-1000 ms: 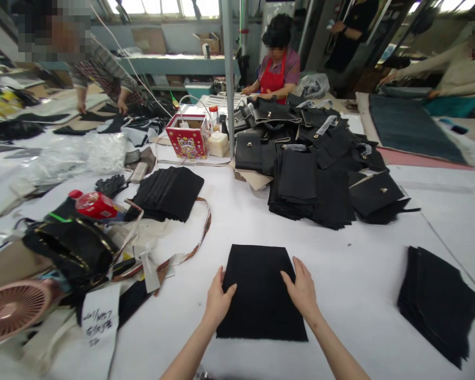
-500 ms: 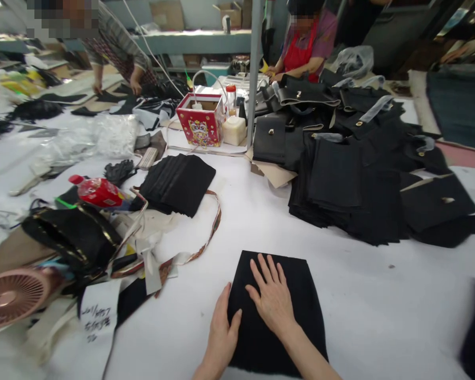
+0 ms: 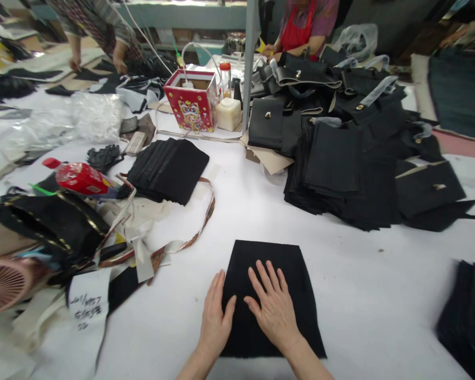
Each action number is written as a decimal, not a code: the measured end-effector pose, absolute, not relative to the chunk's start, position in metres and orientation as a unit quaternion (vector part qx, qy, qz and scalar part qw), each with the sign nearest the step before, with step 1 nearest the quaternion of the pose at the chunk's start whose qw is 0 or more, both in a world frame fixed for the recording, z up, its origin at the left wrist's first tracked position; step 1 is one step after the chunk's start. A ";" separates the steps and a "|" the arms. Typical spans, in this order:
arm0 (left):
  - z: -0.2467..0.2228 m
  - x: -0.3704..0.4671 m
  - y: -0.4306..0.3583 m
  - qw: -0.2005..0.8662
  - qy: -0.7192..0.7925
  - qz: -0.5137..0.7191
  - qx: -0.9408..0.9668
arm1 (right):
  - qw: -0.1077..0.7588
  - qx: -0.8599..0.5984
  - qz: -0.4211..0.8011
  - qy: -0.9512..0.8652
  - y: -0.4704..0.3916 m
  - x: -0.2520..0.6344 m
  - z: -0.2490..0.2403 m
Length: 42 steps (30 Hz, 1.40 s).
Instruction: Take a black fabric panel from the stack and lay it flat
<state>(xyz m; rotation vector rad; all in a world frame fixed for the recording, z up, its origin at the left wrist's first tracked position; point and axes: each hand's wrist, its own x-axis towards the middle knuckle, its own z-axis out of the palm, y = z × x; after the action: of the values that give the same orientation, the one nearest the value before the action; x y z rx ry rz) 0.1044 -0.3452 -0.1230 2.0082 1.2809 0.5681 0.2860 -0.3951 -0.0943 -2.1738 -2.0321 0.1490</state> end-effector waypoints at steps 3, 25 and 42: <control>-0.113 0.109 -0.350 0.281 0.451 0.202 0.823 | 0.082 -0.725 0.054 -0.682 -0.409 0.284 -0.090; -0.134 0.126 -0.362 0.269 0.502 0.204 0.796 | 0.204 -0.836 0.020 -0.509 -0.445 0.388 -0.121; -0.117 0.137 -0.337 0.059 0.395 0.192 0.896 | 0.203 -0.786 -0.132 -0.569 -0.428 0.376 -0.102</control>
<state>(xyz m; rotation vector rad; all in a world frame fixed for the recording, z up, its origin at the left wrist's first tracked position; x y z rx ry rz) 0.1371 -0.3366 -0.1168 2.7143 1.1965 0.5808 0.3757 -0.4280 -0.1016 -2.1937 -1.5889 -0.3687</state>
